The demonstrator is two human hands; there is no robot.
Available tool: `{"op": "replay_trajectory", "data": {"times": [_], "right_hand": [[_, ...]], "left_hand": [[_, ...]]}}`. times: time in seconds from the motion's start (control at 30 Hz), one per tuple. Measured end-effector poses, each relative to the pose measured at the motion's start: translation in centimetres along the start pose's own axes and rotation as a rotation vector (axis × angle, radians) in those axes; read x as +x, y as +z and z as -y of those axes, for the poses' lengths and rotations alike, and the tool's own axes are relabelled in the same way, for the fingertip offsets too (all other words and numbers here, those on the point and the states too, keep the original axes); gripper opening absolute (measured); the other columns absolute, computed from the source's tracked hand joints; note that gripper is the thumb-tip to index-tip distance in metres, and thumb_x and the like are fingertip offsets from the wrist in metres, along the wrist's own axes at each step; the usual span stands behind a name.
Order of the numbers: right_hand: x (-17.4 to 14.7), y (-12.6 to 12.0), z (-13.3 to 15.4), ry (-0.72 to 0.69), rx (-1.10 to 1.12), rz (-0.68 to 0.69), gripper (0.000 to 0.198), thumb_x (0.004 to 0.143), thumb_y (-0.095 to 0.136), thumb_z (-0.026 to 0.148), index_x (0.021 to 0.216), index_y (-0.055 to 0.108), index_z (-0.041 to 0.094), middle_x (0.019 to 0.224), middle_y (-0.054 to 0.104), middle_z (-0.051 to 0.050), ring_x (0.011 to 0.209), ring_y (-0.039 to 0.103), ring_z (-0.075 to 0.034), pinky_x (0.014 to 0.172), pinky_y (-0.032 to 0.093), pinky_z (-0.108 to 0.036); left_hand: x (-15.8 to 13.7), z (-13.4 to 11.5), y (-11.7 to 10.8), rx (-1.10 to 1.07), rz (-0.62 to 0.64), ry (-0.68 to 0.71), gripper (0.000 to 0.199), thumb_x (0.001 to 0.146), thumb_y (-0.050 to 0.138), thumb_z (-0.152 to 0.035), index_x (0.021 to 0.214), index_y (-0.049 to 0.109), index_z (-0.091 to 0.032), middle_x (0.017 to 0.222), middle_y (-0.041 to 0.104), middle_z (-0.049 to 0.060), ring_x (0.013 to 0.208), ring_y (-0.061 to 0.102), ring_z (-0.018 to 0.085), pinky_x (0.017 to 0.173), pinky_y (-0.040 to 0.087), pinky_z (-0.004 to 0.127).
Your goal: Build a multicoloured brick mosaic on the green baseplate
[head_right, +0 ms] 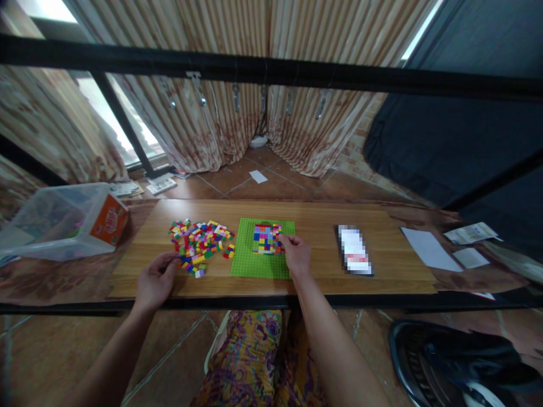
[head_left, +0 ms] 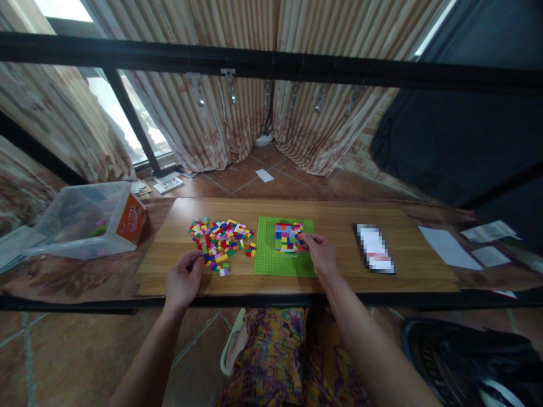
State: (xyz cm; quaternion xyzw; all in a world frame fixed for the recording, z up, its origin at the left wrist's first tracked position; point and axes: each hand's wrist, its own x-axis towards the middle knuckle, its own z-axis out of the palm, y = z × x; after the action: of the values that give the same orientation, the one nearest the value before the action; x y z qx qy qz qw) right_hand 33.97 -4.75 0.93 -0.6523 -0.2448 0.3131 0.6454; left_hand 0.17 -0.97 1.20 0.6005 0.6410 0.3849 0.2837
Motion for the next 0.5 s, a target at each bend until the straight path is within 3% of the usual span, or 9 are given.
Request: {"op": "replay_trajectory", "data": {"times": [0.23, 0.33, 0.43, 0.5], "right_hand": [[-0.3, -0.5, 0.2, -0.003, 0.055, 0.021, 0.042, 0.059, 0.079, 0.057, 0.069, 0.07, 0.016, 0.064, 0.069, -0.004, 0.057, 0.06, -0.015, 0.057, 0.051, -0.028], [-0.9, -1.0, 0.0, -0.029, 0.1, -0.047, 0.047, 0.064, 0.074, 0.064, 0.07, 0.068, 0.017, 0.068, 0.069, -0.005, 0.059, 0.06, -0.015, 0.057, 0.05, -0.029], [-2.3, -1.4, 0.2, -0.097, 0.036, -0.108, 0.046, 0.069, 0.071, 0.063, 0.072, 0.067, 0.017, 0.068, 0.067, -0.004, 0.058, 0.058, -0.014, 0.056, 0.046, -0.028], [-3.8, -1.2, 0.6, -0.161, -0.067, -0.079, 0.044, 0.075, 0.067, 0.06, 0.076, 0.069, 0.017, 0.067, 0.066, -0.003, 0.059, 0.057, -0.015, 0.057, 0.045, -0.028]], "left_hand": [[-0.1, -0.2, -0.1, -0.049, 0.002, 0.02, 0.031, 0.077, 0.057, -0.041, 0.095, 0.069, -0.018, 0.091, 0.075, 0.006, 0.084, 0.068, 0.021, 0.081, 0.052, 0.032], [-0.3, -0.2, -0.3, -0.102, -0.02, 0.028, 0.031, 0.078, 0.056, -0.04, 0.094, 0.068, -0.016, 0.087, 0.073, 0.007, 0.077, 0.066, 0.019, 0.075, 0.053, 0.03], [-0.5, 0.1, -0.6, -0.068, -0.09, 0.039, 0.031, 0.079, 0.055, -0.037, 0.098, 0.067, -0.015, 0.087, 0.071, 0.007, 0.073, 0.064, 0.017, 0.072, 0.053, 0.029], [-0.2, 0.4, -0.7, 0.029, -0.146, 0.055, 0.03, 0.079, 0.052, -0.032, 0.101, 0.066, -0.015, 0.09, 0.069, 0.007, 0.073, 0.063, 0.018, 0.073, 0.053, 0.031]]}}
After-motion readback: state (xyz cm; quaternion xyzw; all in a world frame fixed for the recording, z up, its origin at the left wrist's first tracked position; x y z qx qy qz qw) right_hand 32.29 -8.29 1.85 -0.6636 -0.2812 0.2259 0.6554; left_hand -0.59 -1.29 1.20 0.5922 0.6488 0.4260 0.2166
